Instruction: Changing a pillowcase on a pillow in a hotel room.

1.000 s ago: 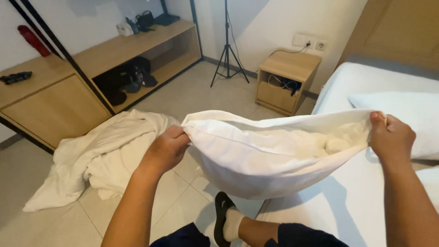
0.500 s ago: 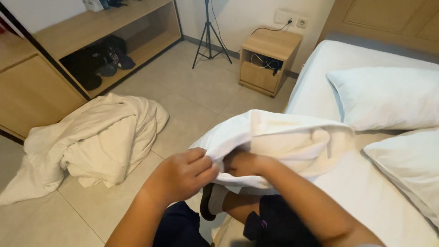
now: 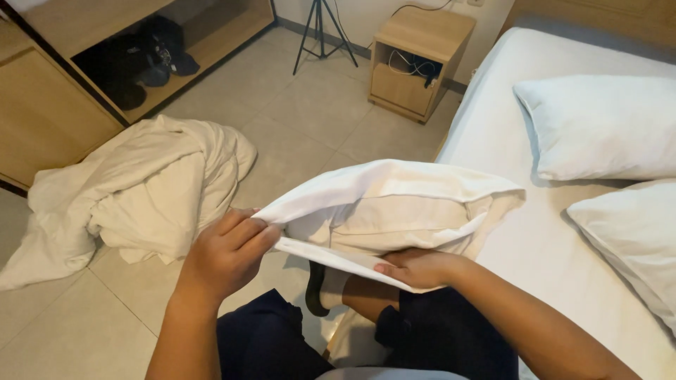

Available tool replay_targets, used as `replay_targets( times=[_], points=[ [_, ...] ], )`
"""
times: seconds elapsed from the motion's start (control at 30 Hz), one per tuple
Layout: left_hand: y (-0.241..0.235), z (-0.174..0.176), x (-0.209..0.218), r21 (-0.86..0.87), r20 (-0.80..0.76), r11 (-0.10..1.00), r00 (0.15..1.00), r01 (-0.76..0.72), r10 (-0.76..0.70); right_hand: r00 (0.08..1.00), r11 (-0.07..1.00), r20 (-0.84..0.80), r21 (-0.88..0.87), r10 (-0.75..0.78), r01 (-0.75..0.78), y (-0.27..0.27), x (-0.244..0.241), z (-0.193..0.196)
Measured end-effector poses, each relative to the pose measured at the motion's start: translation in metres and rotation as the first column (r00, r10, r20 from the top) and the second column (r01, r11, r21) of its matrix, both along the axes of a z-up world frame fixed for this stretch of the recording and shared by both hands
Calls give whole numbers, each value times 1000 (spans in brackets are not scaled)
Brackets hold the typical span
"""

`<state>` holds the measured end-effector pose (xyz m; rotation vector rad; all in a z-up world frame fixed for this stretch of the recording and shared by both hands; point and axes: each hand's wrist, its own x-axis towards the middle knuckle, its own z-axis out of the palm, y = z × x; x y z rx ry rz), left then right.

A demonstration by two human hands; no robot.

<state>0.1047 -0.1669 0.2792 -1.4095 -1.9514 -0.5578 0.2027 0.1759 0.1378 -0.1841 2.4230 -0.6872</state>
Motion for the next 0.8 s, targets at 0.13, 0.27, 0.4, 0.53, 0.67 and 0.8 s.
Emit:
replay_targets(
  times=[0.13,0.27,0.4,0.53,0.67,0.8],
  points=[
    [9,0,0,7,21,1000,999,28,-28,973,997,218,45,-70,62,17,3,-30],
    [10,5,3,20,42,996,995,86,-87,978,993,187,90,-94,79,24,3,-26],
    [12,5,13,17,95,986,982,165,-166,989,997,131,41,-64,59,23,8,-32],
    [7,3,5,-23,102,988,983,155,-152,996,999,75,-14,-38,40,20,15,-40],
    [-5,1,-4,-51,58,997,997,56,-53,1000,998,24,-60,-19,20,20,24,-47],
    [-26,-14,-13,-126,-8,982,990,-139,139,999,994,-17,-103,28,-29,17,27,-56]
  ],
)
